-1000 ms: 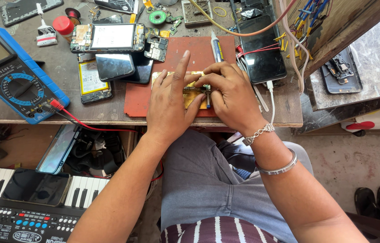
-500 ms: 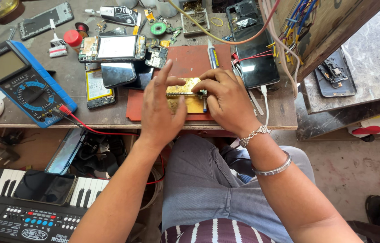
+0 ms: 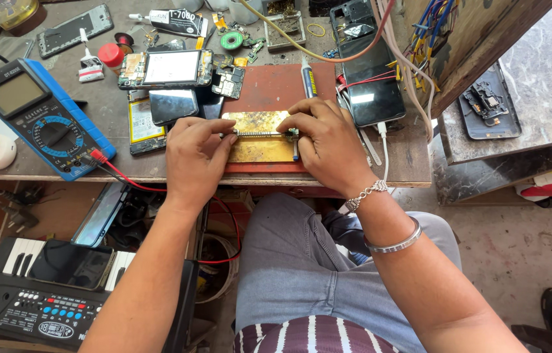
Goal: The person works on a small phone circuit board held in a metal jig on a cluttered repair bench. They pick up and reposition the board, apply liquid from a syringe onto the board, and press and align small components on the board with both hands.
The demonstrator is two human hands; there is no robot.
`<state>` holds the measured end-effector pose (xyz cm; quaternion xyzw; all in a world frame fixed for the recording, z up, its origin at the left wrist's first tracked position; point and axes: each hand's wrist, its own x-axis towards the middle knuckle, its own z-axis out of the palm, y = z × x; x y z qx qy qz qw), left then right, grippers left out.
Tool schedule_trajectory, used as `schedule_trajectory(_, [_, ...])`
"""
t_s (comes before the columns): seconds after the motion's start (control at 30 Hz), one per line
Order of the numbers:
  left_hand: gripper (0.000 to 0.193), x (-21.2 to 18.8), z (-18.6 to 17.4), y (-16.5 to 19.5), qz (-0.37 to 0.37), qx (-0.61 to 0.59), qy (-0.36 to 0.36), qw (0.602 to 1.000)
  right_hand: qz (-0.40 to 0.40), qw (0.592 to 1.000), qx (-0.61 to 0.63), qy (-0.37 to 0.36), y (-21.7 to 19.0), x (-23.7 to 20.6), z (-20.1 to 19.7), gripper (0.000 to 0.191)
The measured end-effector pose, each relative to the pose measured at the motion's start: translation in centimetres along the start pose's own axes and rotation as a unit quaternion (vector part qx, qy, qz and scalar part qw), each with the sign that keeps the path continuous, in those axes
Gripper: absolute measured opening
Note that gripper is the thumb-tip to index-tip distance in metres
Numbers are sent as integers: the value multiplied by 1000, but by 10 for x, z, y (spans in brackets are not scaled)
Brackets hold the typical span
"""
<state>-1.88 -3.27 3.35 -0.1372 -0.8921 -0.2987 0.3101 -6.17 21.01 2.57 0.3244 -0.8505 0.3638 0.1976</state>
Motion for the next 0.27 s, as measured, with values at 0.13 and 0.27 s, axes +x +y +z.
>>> schedule_trajectory(0.13, [16,2,10,7,-34,-2,-10,999,4,1000,4,-4,0,-1,-1,33])
schedule_trajectory(0.27, [14,6,16,12,-32,-10,-13,999,18,1000,9,-11,2,-1,1,30])
